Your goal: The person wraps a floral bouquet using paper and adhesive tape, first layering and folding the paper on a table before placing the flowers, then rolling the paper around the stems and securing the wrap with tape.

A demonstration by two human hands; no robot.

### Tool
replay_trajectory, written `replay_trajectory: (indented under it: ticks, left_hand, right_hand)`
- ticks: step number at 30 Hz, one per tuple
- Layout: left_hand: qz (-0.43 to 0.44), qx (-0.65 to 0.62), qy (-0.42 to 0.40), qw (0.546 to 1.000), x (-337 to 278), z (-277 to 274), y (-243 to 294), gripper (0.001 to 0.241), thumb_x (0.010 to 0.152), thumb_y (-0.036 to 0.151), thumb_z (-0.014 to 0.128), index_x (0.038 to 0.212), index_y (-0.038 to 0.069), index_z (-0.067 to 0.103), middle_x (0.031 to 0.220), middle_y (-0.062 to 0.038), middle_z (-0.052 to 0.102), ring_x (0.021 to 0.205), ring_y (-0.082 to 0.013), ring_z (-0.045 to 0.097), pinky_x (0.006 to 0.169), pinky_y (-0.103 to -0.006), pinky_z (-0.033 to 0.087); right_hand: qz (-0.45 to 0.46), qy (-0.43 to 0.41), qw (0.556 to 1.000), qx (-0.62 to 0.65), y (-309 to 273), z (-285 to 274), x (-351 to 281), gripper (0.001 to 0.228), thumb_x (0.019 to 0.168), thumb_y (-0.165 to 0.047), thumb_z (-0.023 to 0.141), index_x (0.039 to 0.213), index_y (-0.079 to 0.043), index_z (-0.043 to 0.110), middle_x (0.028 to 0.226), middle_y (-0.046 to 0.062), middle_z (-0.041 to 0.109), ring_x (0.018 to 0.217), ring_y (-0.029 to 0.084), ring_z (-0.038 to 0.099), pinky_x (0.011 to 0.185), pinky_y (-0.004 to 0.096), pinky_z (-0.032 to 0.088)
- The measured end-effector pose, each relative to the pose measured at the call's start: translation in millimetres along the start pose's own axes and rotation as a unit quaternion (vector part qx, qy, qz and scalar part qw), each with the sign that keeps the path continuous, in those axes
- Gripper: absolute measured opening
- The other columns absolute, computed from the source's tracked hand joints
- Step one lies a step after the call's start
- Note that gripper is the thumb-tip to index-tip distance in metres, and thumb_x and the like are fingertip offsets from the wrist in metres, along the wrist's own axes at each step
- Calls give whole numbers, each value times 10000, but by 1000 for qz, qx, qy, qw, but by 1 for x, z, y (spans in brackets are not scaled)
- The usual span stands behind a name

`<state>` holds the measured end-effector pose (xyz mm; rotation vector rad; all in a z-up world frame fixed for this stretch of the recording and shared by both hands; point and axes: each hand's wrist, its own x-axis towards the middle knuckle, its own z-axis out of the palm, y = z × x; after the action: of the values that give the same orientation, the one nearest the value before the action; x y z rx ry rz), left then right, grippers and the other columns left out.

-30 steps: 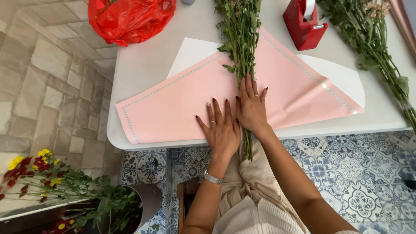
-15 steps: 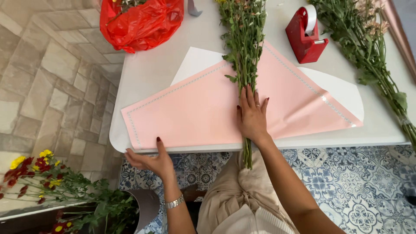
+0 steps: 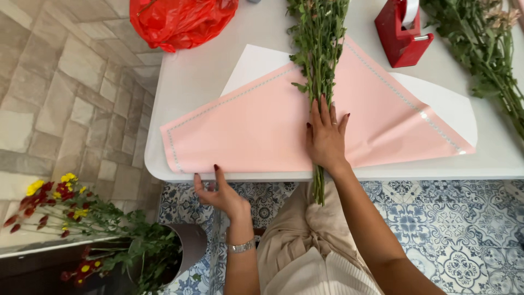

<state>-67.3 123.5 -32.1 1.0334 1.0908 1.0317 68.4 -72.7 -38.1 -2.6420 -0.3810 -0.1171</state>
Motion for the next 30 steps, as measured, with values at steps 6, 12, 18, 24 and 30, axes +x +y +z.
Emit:
replay_trajectory:
  ticks: [6, 12, 18, 24, 30]
  left_hand:
    - [-141, -100, -136, 975, -38, -15, 47, 617, 976, 178, 701, 1532, 160, 433, 1552, -165, 179, 1422, -287, 232, 958, -365, 315]
    - [-126, -146, -192, 962, -31, -17, 56, 546, 956, 90, 673, 1462, 65, 468, 1432, -95, 378, 1156, -185, 415, 836, -248, 443]
    - [-88, -210, -203, 952, 15, 12, 21, 618, 964, -18, 679, 1478, 166, 390, 1410, -88, 479, 1297, -262, 533, 1062, -466, 534]
    - [450, 0, -129, 884, -21, 33, 68, 713, 1176, 232, 576, 1678, 152, 76, 1758, -81, 66, 1640, -230, 55, 1393, -458, 55]
    - [364, 261, -633, 631, -109, 57, 23, 734, 1097, 336, 340, 1600, -84, 11, 1640, -388, 41, 1486, -569, 164, 1201, -612, 201]
  right_hand:
    - [-3, 11, 1000, 9, 3, 1, -1, 645, 1042, -205, 436, 1644, -102, 231, 1722, 134, 143, 1526, 472, 226, 1193, 731, 40]
    - [7, 29, 1000, 3, -2, 4, 1, 755, 954, -210, 583, 1642, -141, 280, 1727, 107, 157, 1528, 474, 234, 1192, 735, 34]
    - [13, 21, 1000, -13, -3, 5, 2, 765, 949, -268, 587, 1638, -139, 280, 1723, 93, 166, 1527, 464, 226, 1196, 730, 71]
    - [16, 40, 999, 31, -6, 2, -3, 598, 1076, -297, 422, 1633, -134, 276, 1710, 92, 215, 1530, 438, 233, 1215, 693, 64]
    - [-15, 33, 992, 118, 14, 12, 4, 700, 1087, -340, 447, 1682, -196, 108, 1718, 94, 201, 1544, 430, 179, 1209, 668, -34]
